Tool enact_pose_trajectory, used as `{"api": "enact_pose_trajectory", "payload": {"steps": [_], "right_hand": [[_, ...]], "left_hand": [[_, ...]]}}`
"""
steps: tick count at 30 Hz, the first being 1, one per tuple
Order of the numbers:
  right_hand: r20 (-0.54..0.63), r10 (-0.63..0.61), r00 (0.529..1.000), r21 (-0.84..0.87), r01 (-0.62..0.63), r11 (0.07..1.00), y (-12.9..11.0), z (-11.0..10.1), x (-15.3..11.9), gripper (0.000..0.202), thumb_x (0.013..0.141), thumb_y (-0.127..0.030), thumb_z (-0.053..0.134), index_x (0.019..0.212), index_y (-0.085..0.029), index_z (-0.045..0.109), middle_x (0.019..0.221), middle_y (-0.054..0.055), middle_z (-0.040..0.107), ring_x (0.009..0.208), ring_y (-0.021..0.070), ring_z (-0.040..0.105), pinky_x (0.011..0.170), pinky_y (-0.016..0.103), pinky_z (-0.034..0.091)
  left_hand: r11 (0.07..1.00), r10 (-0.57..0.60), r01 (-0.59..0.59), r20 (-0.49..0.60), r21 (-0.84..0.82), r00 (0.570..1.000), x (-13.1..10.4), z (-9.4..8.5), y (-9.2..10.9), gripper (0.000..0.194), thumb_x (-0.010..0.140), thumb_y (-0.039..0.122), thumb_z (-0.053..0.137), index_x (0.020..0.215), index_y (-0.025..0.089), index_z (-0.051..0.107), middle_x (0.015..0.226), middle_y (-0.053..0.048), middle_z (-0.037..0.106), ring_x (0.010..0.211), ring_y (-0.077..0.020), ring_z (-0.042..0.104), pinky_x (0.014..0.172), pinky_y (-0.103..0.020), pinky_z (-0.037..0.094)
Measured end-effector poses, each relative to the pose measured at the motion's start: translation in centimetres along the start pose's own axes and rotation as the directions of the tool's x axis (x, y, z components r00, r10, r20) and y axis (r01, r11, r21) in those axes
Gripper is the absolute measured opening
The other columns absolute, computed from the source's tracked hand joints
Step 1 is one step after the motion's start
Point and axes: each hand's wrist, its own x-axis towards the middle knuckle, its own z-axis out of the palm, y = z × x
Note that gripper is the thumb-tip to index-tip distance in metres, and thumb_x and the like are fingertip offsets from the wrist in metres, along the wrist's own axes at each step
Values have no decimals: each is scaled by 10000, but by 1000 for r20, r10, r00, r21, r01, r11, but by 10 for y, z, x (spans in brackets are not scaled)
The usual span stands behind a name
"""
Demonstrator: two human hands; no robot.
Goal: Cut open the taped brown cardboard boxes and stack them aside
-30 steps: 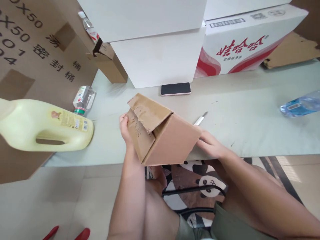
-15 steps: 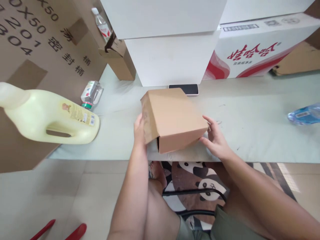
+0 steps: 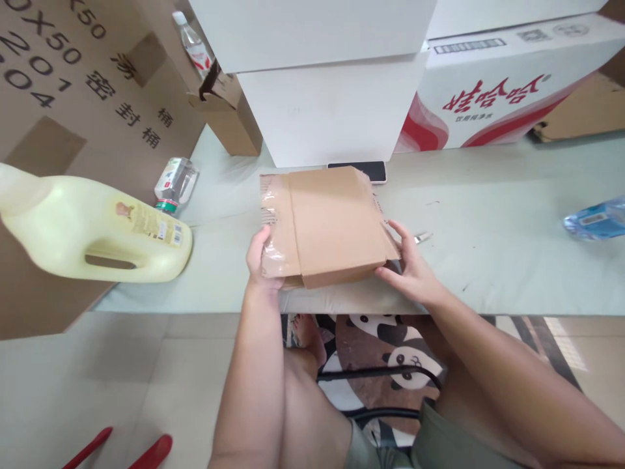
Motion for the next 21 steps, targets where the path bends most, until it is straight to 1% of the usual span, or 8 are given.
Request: {"api": "enact_pose_trajectory", "payload": {"steps": [4,6,9,11,14,16,18,21], "right_hand": [[-181,-33,983,-62,22,998,0,3,5,862,797,-459,767,1497,-299,290,1484,151,480,1310,302,546,1106,518,452],[-289,-32,957,-84,8,996,-1,3,6,803,793,-450,766,1456,-294,342,1355,133,575,1125,271,641,981,472,536],[-319,-9,948,-77,-17,997,-4,2,6,620,854,-454,688,1393,-291,431,1124,80,678,793,200,670,726,375,583],[-340,-63,938,-127,21,992,-8,1,5,456,900,-487,614,1297,-274,545,1090,80,698,783,206,670,692,367,577],[-393,-213,894,-256,116,960,-16,0,2,349,923,-521,567,1125,-252,660,1060,95,715,901,259,688,767,408,580],[-429,-271,862,-290,152,945,-20,1,0,315,921,-507,583,1087,-256,674,1019,90,719,905,264,689,779,410,577],[-482,-279,831,-293,147,945,-24,2,0,292,917,-493,600,1081,-262,669,999,81,716,861,248,682,756,397,572],[-554,-250,794,-295,94,951,-29,1,0,296,911,-511,597,1051,-258,658,974,77,709,778,222,662,683,371,562]], "left_hand": [[997,-78,77,41,32,996,2,-2,-2,369,763,522,680,930,196,727,956,-99,747,1137,-340,682,923,-453,576],[995,-90,89,23,39,996,5,-3,-3,428,782,588,676,965,204,729,977,-110,747,1106,-339,693,895,-456,583],[989,-104,114,-98,97,990,8,-5,-5,508,745,681,707,915,203,729,877,-111,739,970,-327,723,794,-434,594],[981,-105,128,-158,143,982,9,-8,-7,536,714,714,723,855,198,718,775,-94,712,887,-315,728,719,-411,588],[979,-102,121,-119,166,988,10,-11,-10,558,728,736,696,831,188,717,726,-92,689,878,-312,727,697,-391,574],[979,-61,72,-62,188,996,10,-13,-12,582,761,750,650,845,179,725,763,-105,703,906,-302,723,725,-376,567],[970,52,-44,-25,241,998,13,-13,-13,561,802,727,619,858,179,725,810,-97,717,900,-270,716,739,-346,553],[923,218,-190,-47,335,975,22,-15,-14,342,819,540,685,842,200,703,791,-43,704,818,-212,687,717,-302,527]]}}
